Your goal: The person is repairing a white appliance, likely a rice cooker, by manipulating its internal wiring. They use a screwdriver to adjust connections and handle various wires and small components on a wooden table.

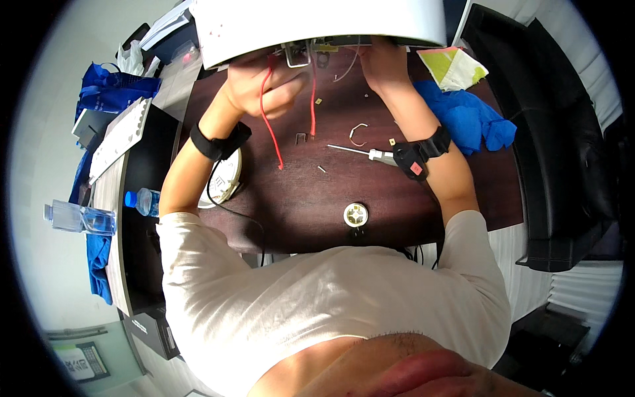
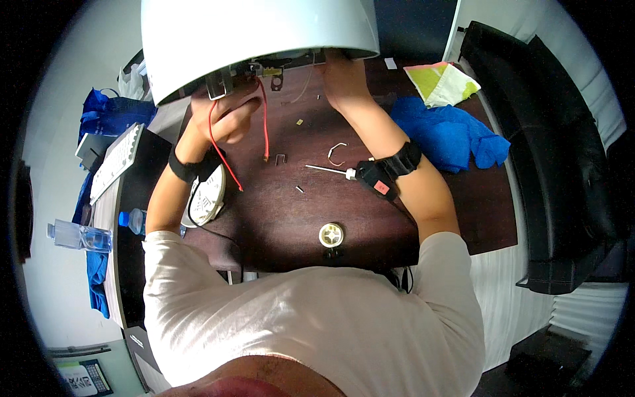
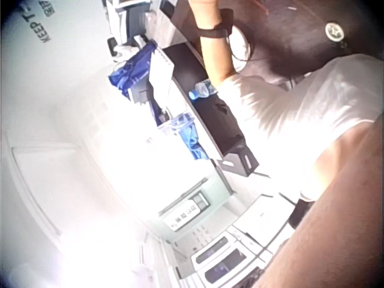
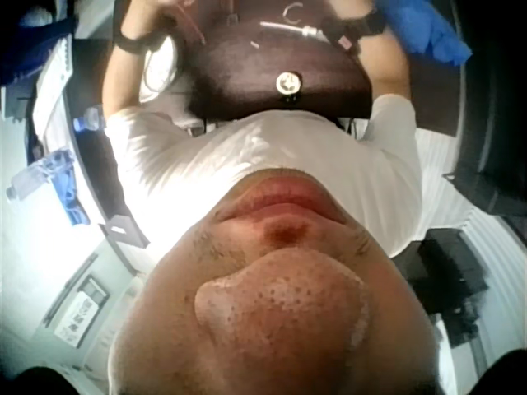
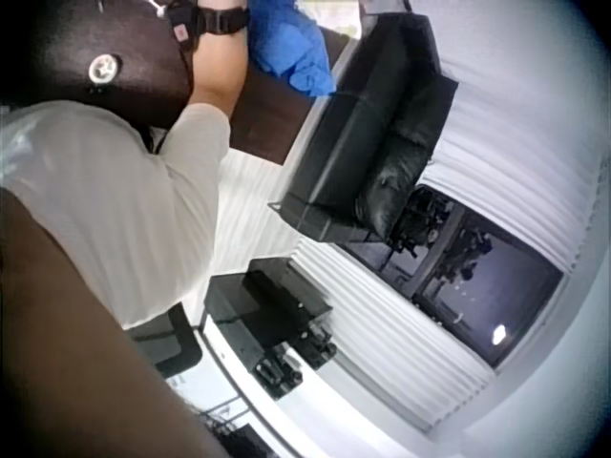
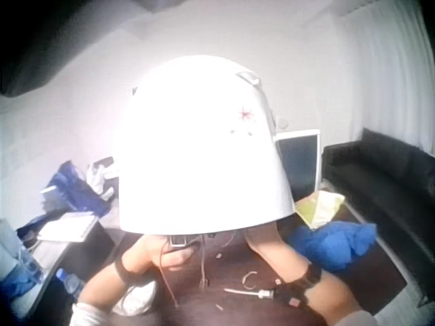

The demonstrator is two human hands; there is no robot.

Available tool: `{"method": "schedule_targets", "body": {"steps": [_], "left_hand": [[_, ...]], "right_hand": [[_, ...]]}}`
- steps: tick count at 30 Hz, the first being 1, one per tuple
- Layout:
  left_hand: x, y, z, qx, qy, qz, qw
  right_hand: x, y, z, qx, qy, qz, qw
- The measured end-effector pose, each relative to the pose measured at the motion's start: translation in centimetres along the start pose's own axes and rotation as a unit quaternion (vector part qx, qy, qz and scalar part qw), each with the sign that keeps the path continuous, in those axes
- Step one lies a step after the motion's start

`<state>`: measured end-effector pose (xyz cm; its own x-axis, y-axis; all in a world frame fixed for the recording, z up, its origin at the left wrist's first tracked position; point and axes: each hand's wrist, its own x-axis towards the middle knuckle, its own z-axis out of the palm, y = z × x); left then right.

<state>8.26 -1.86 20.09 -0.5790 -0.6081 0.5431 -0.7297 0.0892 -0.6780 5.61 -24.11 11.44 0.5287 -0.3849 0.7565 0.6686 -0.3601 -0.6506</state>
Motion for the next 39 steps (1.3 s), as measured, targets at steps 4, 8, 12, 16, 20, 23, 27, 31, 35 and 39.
{"method": "schedule_targets", "body": {"steps": [4,8,12,16,20,23,27,31,35,39], "left_hand": [[1.0,2.8,-4.2,-0.065,-0.013,-0.099,0.993],[-3.2,4.7,-5.2,-0.046,0.260,-0.244,0.933],[0.0,3.4,-0.6,-0.163,0.462,-0.371,0.789],[-1.1,1.5,0.7,-0.154,0.429,-0.426,0.782],[-3.7,-0.5,1.4,-0.142,0.405,-0.467,0.773],[-4.3,-0.1,1.6,-0.145,0.394,-0.483,0.768],[-3.6,1.8,-0.3,-0.141,0.406,-0.456,0.779],[-2.9,5.2,-1.5,-0.142,0.428,-0.441,0.776],[-4.3,3.5,0.4,-0.147,0.413,-0.487,0.755],[-7.1,1.9,0.8,-0.138,0.352,-0.552,0.743]], "right_hand": [[-0.1,-0.9,-0.2,-0.025,-0.011,-0.021,0.999],[-0.1,-0.4,-1.0,-0.316,-0.049,-0.188,0.928],[-1.0,-0.1,-0.7,-0.408,-0.088,-0.199,0.887],[0.9,1.9,-0.2,-0.260,-0.103,-0.184,0.942],[1.4,-0.4,-1.2,-0.168,-0.099,-0.119,0.974],[0.5,-1.5,-1.9,-0.145,-0.097,-0.095,0.980],[3.1,-0.8,-1.5,-0.090,-0.085,-0.039,0.991],[3.6,-1.2,-1.0,-0.053,-0.085,0.009,0.995],[2.7,-3.0,-1.3,-0.026,-0.085,0.057,0.994],[1.5,-5.5,-1.4,0.008,-0.101,0.122,0.987]]}}
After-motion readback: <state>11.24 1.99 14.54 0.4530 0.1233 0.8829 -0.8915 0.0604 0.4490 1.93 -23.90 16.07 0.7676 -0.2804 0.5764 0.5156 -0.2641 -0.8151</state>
